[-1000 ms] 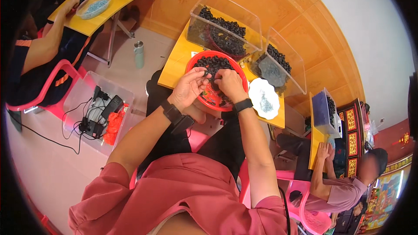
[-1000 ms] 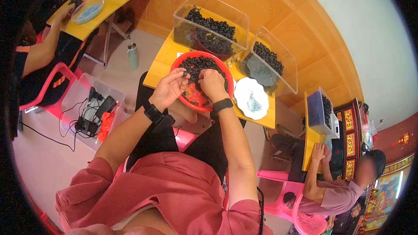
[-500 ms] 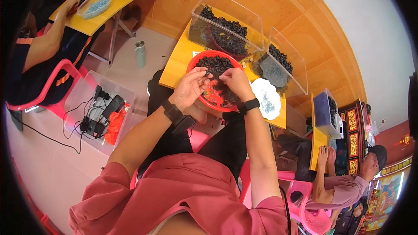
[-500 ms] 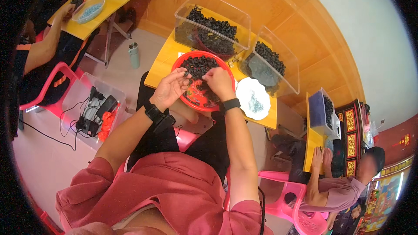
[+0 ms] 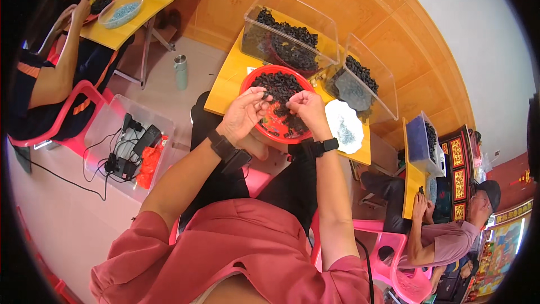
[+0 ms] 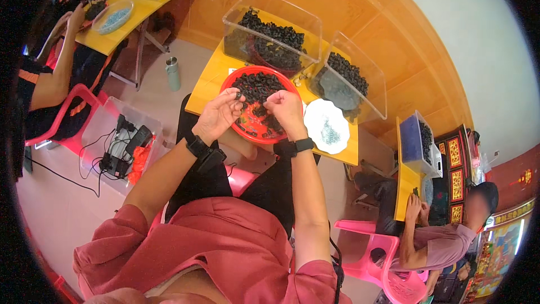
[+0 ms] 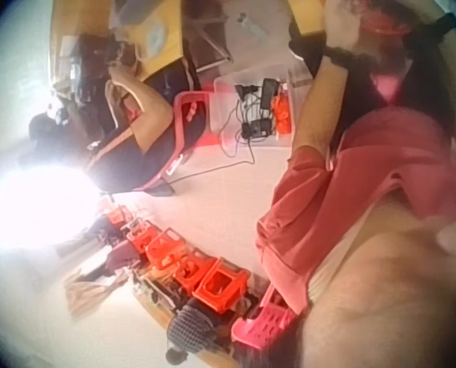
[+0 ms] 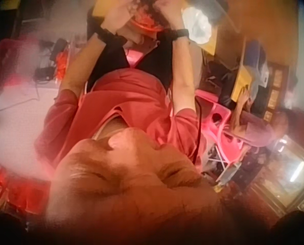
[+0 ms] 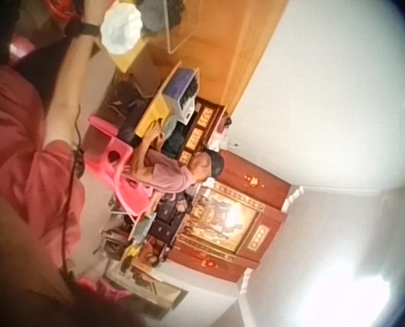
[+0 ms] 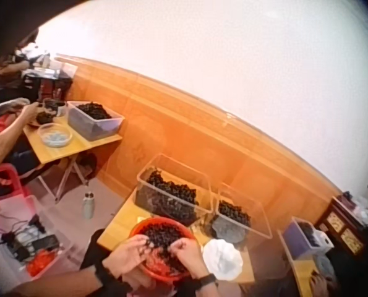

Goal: Sorting small black industrial components by hand from a red bowl into clear storage containers.

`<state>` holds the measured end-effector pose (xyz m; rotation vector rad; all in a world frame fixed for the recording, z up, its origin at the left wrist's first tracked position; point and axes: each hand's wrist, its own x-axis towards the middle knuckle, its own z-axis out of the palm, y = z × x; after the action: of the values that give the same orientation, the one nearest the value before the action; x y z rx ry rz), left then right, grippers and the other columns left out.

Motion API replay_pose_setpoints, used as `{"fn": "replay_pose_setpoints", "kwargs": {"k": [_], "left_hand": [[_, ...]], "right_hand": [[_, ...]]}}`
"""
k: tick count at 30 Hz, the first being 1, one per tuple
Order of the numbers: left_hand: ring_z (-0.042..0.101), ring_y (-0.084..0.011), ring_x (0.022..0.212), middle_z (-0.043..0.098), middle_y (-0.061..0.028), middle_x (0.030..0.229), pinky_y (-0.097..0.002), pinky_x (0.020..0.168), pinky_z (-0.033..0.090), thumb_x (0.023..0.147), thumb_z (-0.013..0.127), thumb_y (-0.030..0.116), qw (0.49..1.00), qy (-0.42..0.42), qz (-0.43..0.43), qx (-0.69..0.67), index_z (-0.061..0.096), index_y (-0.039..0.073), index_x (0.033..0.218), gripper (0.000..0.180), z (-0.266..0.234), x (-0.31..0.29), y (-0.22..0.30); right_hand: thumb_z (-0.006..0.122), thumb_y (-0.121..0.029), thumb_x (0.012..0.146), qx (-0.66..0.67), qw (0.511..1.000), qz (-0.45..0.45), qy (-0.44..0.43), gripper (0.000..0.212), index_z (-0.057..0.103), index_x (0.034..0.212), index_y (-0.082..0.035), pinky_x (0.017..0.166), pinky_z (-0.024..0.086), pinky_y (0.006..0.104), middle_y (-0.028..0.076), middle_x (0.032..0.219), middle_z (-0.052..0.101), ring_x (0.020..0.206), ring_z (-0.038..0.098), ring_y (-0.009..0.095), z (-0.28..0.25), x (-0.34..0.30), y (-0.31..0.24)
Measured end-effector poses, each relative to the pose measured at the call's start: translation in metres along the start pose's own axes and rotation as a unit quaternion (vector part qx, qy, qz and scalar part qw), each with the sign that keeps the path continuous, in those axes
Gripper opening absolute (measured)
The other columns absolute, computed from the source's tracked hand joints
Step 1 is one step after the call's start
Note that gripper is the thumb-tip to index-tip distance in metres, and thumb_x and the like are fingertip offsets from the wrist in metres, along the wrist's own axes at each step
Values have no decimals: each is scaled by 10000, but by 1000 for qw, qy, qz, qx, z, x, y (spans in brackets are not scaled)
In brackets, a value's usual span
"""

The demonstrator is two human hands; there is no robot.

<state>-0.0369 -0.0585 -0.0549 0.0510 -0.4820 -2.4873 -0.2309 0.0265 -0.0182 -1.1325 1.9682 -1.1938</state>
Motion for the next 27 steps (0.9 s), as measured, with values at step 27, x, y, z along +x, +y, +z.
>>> {"fn": "replay_pose_setpoints", "kwargs": {"k": [27], "left_hand": [[601,-137,827,637,-84,985,-257,747,491,925,545,80,997,-33,-8,76,546,68,1035,111,17,-6,-7]], "right_hand": [[629,21,787,4,964,-219,149,191,686,968,6,762,483,266,107,946,627,857,613,182,36,-86,-60]]}}
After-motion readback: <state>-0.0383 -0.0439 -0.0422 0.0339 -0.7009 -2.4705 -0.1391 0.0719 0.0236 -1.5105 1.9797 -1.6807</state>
